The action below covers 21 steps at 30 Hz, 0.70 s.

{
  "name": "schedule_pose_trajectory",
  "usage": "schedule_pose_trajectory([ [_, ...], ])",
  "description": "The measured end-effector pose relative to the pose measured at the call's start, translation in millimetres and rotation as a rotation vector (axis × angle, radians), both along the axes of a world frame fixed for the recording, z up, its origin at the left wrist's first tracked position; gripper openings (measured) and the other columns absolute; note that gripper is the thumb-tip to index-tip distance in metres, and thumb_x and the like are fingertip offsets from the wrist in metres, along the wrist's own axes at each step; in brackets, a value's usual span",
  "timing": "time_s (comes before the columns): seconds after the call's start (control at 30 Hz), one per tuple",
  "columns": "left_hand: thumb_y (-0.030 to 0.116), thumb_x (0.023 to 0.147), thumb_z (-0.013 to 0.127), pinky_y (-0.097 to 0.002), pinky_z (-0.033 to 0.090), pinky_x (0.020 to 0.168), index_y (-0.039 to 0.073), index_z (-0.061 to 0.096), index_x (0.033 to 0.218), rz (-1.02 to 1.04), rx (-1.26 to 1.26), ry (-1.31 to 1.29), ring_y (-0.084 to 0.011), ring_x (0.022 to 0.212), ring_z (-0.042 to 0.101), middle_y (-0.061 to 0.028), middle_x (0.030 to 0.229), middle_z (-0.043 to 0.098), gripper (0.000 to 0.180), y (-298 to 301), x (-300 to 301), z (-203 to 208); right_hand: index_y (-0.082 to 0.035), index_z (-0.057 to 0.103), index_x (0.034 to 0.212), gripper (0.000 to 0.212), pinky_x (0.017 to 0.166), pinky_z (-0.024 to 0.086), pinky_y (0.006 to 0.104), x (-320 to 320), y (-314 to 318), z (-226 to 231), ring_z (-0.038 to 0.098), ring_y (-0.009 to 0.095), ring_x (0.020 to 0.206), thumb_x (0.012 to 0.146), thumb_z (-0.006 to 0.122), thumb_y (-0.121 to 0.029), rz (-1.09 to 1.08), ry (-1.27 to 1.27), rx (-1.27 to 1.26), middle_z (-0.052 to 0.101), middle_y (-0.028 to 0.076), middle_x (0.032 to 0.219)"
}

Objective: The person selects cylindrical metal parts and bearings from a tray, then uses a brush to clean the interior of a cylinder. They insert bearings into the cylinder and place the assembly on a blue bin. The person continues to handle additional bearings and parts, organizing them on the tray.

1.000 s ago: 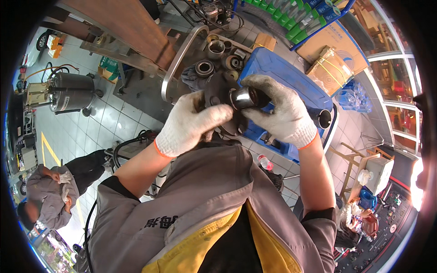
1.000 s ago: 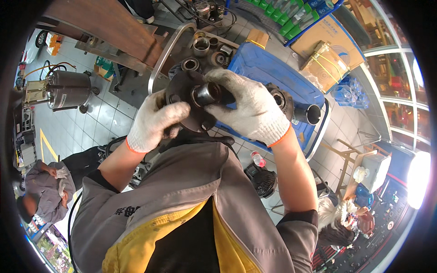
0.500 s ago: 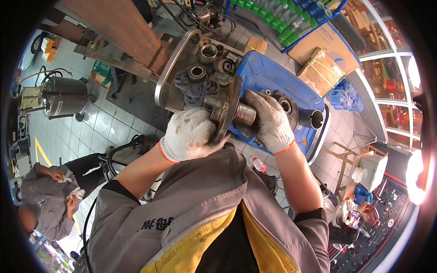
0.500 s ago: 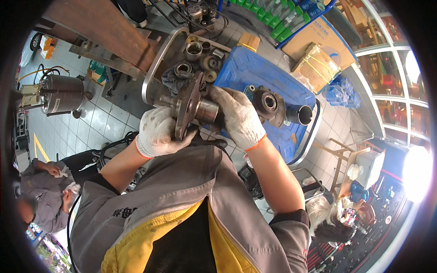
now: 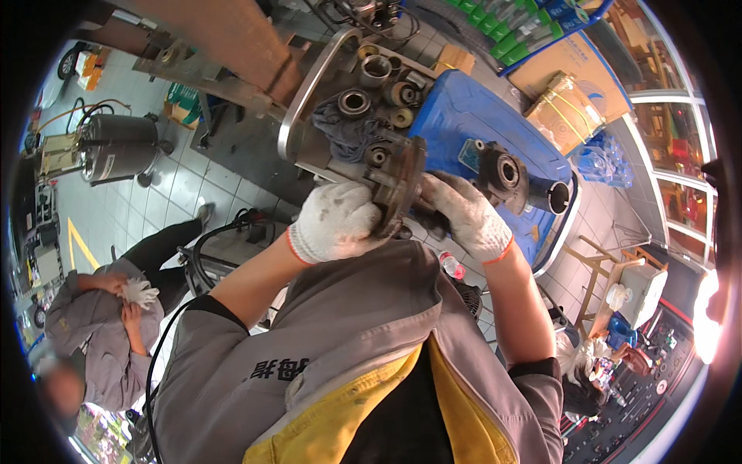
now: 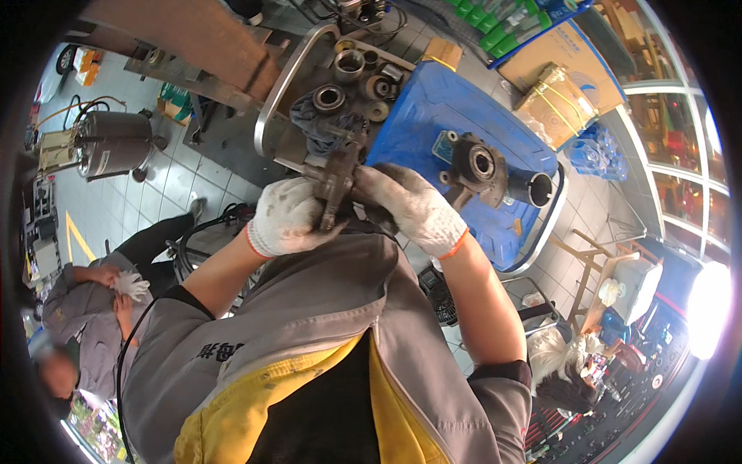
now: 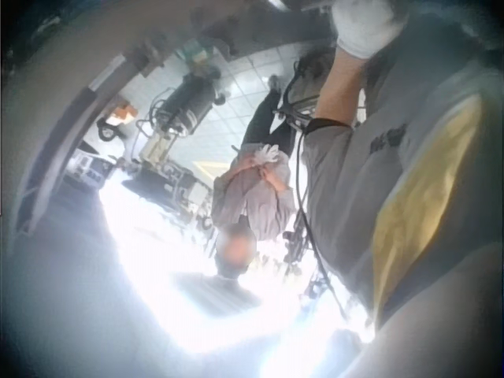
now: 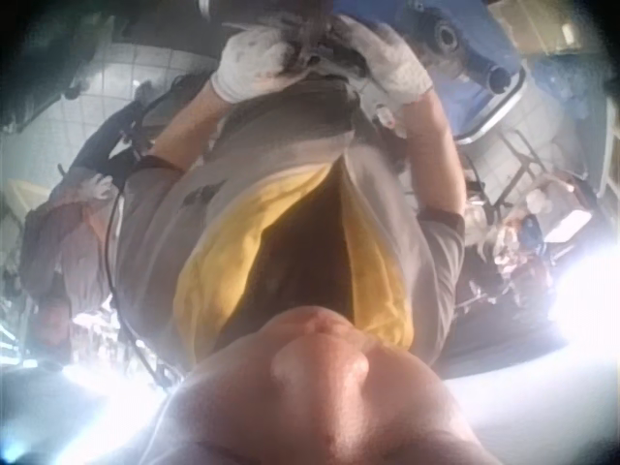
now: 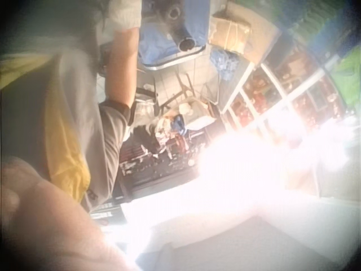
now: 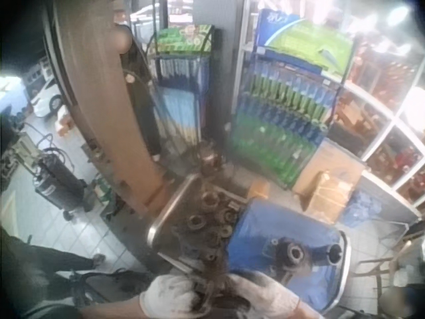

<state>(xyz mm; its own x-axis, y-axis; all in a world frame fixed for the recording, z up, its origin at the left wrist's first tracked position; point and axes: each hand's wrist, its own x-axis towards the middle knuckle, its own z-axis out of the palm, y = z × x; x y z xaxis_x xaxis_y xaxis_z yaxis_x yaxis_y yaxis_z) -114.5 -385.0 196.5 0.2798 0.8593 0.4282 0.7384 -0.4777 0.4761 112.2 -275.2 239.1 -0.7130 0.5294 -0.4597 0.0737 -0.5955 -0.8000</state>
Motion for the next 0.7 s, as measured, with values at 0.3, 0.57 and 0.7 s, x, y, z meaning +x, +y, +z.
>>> schedule_pose_trajectory([
  [0.3,0.022,0.076,0.089,-0.0445,0.052,0.059,0.008,0.06,0.077,0.297,-0.227,-0.117,-0.0354,0.066,0.062,-0.011,0.076,0.058,0.032,-31,-8,-77,0.0,0.071,0.099,0.036,0.057,0.044,0.0282,30,-2,-46,0.057,0.011,0.062,0.106,0.058,-0.032,-0.078,-0.487,-0.001,0.065,0.004,0.075],
  [0.57,0.02,0.096,0.073,-0.0253,0.047,0.055,0.011,0.069,0.099,0.987,-0.92,-1.725,-0.0118,0.065,0.061,-0.0001,0.078,0.065,0.011,-3,-79,-215,0.004,0.067,0.122,0.035,0.064,0.047,0.0257,112,-33,-75,0.06,0.012,0.07,0.107,0.061,-0.027,-0.402,-0.434,-0.19,0.067,0.006,0.085],
  [0.7,0.013,0.096,0.072,-0.0277,0.05,0.059,0.012,0.069,0.095,0.962,-0.825,-1.968,-0.0155,0.065,0.061,-0.0001,0.078,0.064,0.003,3,-98,-265,0.003,0.068,0.122,0.034,0.066,0.047,0.0275,129,-60,-89,0.06,0.013,0.073,0.108,0.058,-0.026,-0.511,-0.364,-0.214,0.067,0.005,0.086],
])
